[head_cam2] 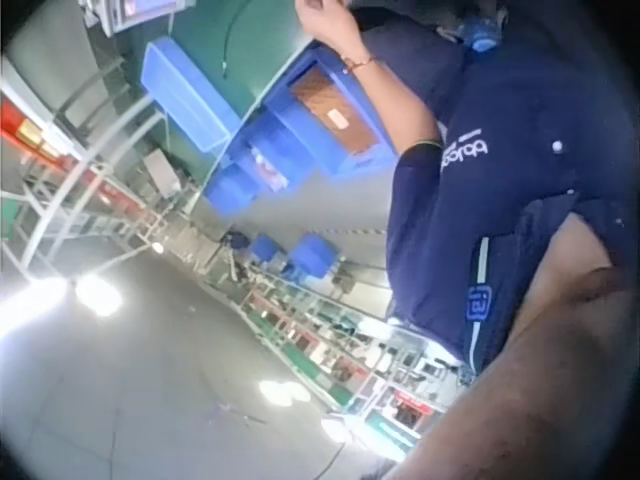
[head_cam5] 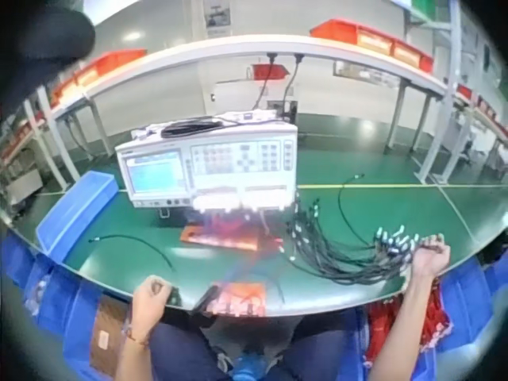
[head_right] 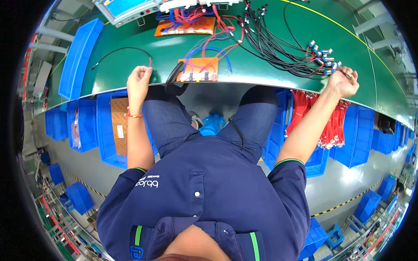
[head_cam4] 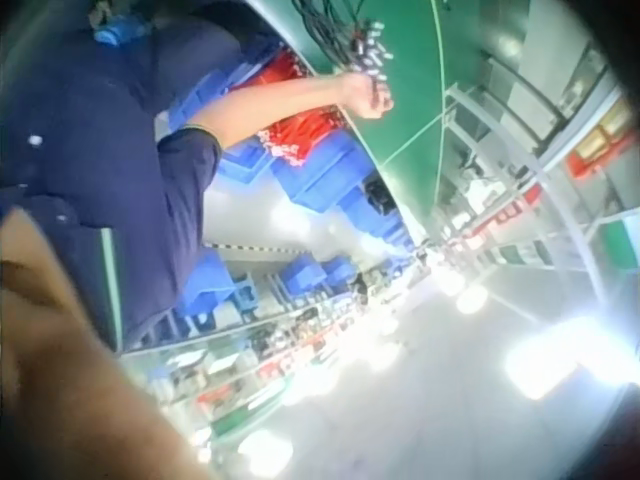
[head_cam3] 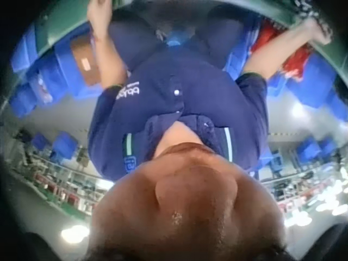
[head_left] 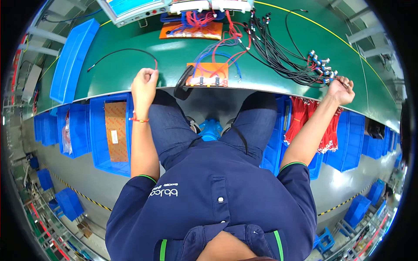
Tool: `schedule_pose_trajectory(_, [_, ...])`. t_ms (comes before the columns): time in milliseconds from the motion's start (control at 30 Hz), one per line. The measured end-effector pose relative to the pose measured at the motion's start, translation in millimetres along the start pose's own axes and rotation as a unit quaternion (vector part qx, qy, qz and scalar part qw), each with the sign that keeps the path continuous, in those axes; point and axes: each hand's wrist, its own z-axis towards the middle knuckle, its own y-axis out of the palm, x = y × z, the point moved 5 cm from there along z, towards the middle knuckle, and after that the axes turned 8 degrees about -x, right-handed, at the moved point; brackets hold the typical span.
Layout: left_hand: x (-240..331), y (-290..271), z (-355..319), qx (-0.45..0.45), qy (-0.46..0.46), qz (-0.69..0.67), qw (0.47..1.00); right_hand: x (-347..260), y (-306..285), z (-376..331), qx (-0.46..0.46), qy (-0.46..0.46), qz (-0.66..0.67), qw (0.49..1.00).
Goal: Test electrical cables using a diagnostic machine at a testing station.
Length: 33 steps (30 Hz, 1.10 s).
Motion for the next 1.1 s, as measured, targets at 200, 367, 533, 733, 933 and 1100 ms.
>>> schedule_pose_trajectory(200, [14,-5,-14,-0.078,-0.003,-0.425,0.902,14,-29,17,0.036,-0.012,-0.045,0.998])
schedule_pose_trajectory(367, [51,-9,-35,-0.119,0.032,-0.599,0.791,22,12,0,0.021,-0.087,-0.348,0.933])
schedule_pose_trajectory(533, [95,30,-67,-0.244,0.036,-0.581,0.776,35,128,-100,-0.224,-0.155,-0.644,0.715])
schedule_pose_trajectory(733, [128,86,-96,-0.311,0.020,-0.577,0.755,69,195,-296,-0.478,0.320,-0.320,0.753])
schedule_pose_trajectory(933, [122,87,-93,-0.273,-0.001,-0.630,0.727,60,168,-311,-0.346,0.416,-0.249,0.803])
schedule_pose_trajectory(1100, [97,65,-75,-0.181,-0.001,-0.692,0.699,39,112,-268,-0.226,0.403,-0.187,0.867])
